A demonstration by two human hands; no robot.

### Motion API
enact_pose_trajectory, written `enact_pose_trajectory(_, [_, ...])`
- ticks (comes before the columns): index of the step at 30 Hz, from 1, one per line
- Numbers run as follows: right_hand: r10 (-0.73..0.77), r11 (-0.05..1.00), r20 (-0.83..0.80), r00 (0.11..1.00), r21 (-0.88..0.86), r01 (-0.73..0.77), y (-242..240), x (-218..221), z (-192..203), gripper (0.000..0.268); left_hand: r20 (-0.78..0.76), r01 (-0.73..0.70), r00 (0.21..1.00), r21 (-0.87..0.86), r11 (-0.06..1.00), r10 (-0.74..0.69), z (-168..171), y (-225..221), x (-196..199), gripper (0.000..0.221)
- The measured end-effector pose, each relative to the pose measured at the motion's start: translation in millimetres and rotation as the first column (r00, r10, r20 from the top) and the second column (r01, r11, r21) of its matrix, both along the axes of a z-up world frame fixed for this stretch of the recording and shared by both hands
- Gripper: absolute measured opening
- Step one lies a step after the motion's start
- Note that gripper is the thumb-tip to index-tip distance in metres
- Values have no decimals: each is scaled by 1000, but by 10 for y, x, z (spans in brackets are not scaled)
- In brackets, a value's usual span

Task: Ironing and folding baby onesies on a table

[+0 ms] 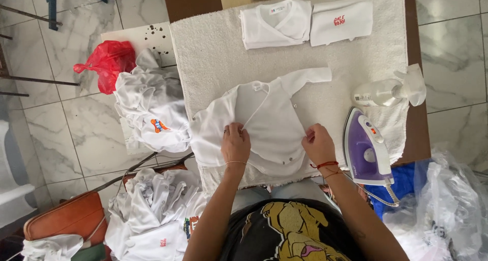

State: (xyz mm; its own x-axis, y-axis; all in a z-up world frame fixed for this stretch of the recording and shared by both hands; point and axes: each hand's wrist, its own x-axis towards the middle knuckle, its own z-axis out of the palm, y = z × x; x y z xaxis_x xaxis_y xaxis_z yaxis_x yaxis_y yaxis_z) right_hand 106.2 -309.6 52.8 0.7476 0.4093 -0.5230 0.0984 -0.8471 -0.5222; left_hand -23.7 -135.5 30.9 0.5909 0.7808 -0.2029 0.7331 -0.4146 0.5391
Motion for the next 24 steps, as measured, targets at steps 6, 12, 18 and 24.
enact_pose_trajectory(6, [202,975,257,945,35,-218,172,-78,99,12,-16,89,996,222,971,-88,-273,170,363,28])
enact_pose_trajectory(12, [299,951,122,946,48,-306,282,-145,-205,16,-173,205,948,-308,929,-267,-306,424,1335,52])
enact_pose_trajectory(18, [344,939,35,938,-24,-344,223,-107,-280,21,24,10,1000,-586,810,4,-691,526,1502,31])
enact_pose_trajectory(24, [358,934,45,933,-31,-357,227,-146,-287,21,53,226,973,-2,974,-226,36,518,1666,51])
